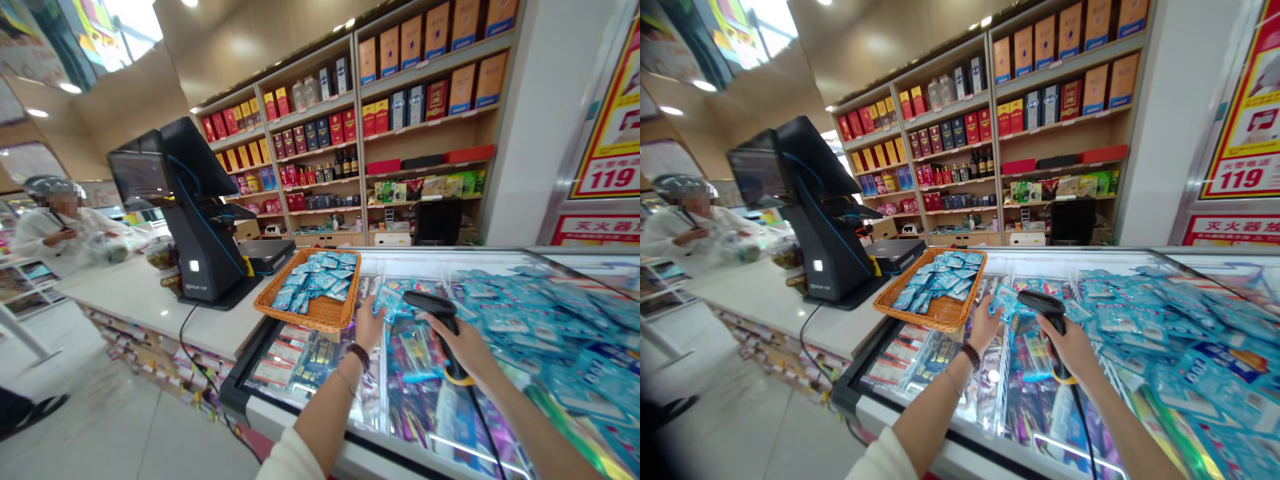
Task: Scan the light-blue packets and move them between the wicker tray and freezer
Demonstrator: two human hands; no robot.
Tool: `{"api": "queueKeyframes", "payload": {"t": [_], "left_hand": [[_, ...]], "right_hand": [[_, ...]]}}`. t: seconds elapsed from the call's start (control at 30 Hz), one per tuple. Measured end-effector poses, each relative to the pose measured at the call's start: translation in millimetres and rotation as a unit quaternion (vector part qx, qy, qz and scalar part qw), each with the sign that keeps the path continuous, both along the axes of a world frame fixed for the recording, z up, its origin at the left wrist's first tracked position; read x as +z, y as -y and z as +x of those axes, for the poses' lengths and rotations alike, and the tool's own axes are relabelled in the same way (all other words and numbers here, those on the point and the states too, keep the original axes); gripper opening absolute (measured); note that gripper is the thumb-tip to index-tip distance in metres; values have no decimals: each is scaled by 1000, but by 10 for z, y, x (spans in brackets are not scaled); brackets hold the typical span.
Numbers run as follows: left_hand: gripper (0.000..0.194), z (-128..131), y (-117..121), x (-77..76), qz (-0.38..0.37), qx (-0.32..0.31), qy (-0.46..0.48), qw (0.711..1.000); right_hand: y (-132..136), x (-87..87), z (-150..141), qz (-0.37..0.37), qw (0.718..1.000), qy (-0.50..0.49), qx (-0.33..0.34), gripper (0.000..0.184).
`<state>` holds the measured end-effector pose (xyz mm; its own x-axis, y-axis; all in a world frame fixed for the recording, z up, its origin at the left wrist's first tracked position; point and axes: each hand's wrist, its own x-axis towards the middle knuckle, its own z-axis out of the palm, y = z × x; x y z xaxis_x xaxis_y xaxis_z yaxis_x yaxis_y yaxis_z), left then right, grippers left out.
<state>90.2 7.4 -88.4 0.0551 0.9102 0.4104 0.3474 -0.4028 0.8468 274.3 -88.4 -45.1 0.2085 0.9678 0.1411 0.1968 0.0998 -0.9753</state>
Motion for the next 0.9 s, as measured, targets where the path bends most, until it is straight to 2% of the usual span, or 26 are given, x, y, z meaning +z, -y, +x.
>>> {"api": "queueKeyframes", "payload": {"t": [0.1,0.37,0.63,0.9], "left_hand": [[21,-29,-15,9,0,-5,37,999],[20,-24,47,-4,18,13,51,998],[19,-22,-4,-57,16,30,48,998],[19,-19,10,-52,12,20,74,997]], "right_hand": [[27,16,-32,3,999,39,7,44],[98,62,-109,11,994,107,32,45],[145,109,-139,12,997,72,27,46],[129,84,-137,18,998,59,32,45]]}}
